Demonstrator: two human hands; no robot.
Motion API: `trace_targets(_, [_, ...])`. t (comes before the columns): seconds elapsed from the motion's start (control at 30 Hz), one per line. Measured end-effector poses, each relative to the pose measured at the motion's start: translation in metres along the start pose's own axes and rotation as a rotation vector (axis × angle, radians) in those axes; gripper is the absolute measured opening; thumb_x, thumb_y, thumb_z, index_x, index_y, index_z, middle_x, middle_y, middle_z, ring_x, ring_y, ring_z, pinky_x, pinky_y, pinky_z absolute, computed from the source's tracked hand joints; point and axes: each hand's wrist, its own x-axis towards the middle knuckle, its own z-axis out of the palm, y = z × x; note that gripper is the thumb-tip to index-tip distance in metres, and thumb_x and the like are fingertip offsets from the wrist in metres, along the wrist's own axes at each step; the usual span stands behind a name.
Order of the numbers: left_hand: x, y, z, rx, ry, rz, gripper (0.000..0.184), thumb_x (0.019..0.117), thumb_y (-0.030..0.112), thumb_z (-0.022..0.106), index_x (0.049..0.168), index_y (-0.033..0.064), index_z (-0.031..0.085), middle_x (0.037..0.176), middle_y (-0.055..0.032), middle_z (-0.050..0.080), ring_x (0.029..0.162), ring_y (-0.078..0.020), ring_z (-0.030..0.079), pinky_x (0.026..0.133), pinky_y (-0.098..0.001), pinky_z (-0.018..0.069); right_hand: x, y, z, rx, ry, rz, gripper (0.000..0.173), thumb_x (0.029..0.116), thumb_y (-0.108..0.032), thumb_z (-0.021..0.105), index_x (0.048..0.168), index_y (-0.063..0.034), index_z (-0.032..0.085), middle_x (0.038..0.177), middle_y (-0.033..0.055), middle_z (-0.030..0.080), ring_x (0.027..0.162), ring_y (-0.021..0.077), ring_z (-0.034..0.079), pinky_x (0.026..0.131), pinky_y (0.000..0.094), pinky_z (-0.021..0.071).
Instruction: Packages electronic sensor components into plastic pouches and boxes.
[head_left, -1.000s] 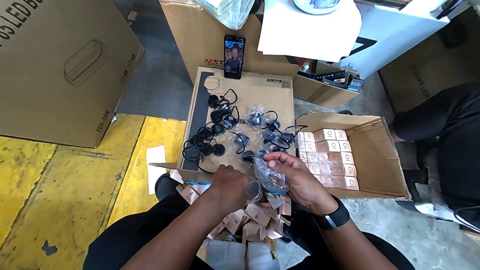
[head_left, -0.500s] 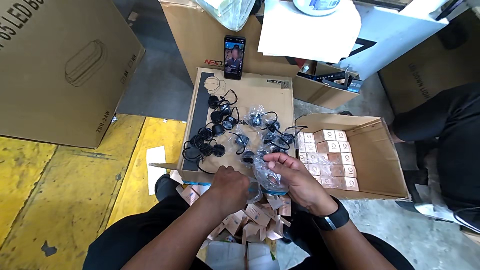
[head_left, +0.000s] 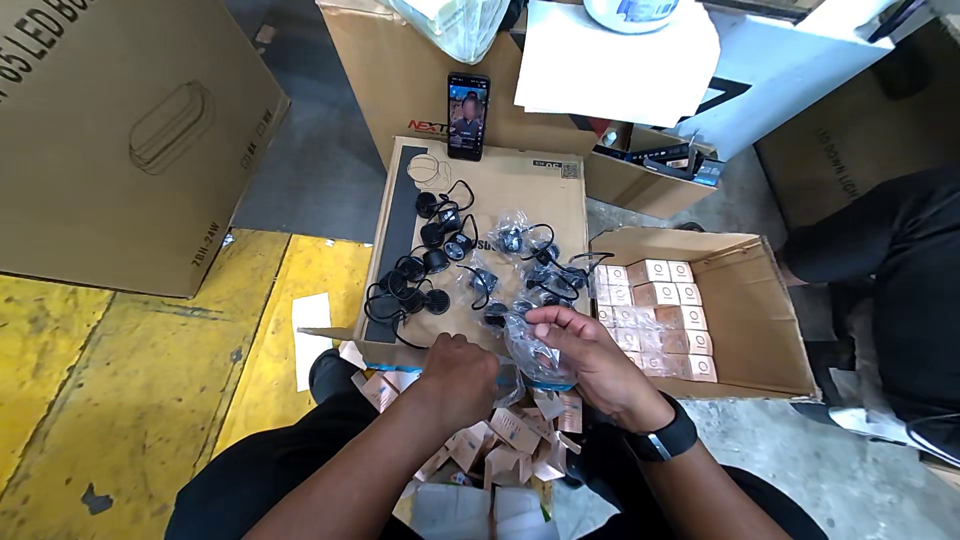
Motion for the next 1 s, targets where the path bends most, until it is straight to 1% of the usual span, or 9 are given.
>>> trace_targets(0.23, [0.0003, 0.0005, -0.0010, 0.011, -0.009, -0.002, 0.037, 0.1032, 0.035, 0.053, 0.101, 0.0011, 0.065, 0.103, -0.0199, 0.069, 0.108, -0.0399, 0.064, 0.091, -0.0587, 0.0456, 0.0004, -0.0003, 0.0000, -0.003, -0.003, -0.001, 0.025, 0.0997, -0.014, 0.062, 0.120, -0.0005, 0.066, 0.094, 0.0071, 0.068, 0.068, 0.0107, 0.060, 0.058, 0.0237, 0.0503])
trace_targets(0.4, [0.0003, 0.0011, -0.0013, 0.012, -0.020, -0.010, 0.037, 0.1036, 0.036, 0.053, 0.103, 0.0012, 0.065, 0.104, -0.0199, 0.069, 0.110, -0.0397, 0.063, 0.092, -0.0589, 0.0454, 0.0003, -0.0001, 0.0003, -0.004, -0.005, -0.001, 0.025, 0.0994, -0.015, 0.063, 0.120, -0.0002, 0.066, 0.095, 0.0074, 0.068, 0.068, 0.0108, 0.060, 0.058, 0.0235, 0.0502])
trace_targets(0.77, [0.0002, 0.0003, -0.0004, 0.018, -0.011, -0.004, 0.037, 0.1031, 0.036, 0.052, 0.099, 0.0013, 0.065, 0.102, -0.0193, 0.069, 0.107, -0.0393, 0.064, 0.091, -0.0578, 0.0456, -0.0004, 0.0004, 0.0010, -0.008, 0.000, 0.008, 0.025, 0.0991, -0.015, 0.063, 0.119, -0.0005, 0.067, 0.095, 0.0077, 0.068, 0.069, 0.0113, 0.060, 0.058, 0.0239, 0.0506])
trace_targets(0.9, [-0.0003, 0.0003, -0.0011, 0.013, -0.013, -0.008, 0.036, 0.1032, 0.035, 0.053, 0.100, 0.0013, 0.065, 0.103, -0.0195, 0.069, 0.108, -0.0394, 0.064, 0.091, -0.0581, 0.0456, -0.0005, -0.0001, 0.0011, -0.010, -0.001, 0.007, 0.025, 0.0993, -0.015, 0.063, 0.120, -0.0007, 0.067, 0.096, 0.0077, 0.068, 0.071, 0.0114, 0.061, 0.059, 0.0241, 0.0512])
trace_targets(1.0, [-0.0001, -0.0002, -0.0004, 0.008, -0.007, 0.000, 0.036, 0.1031, 0.035, 0.053, 0.100, 0.0007, 0.065, 0.103, -0.0202, 0.069, 0.108, -0.0405, 0.064, 0.091, -0.0591, 0.0454, -0.0004, 0.0003, 0.0007, -0.011, -0.005, 0.002, 0.025, 0.0994, -0.014, 0.062, 0.120, -0.0004, 0.066, 0.095, 0.0073, 0.068, 0.069, 0.0112, 0.061, 0.058, 0.0240, 0.0511])
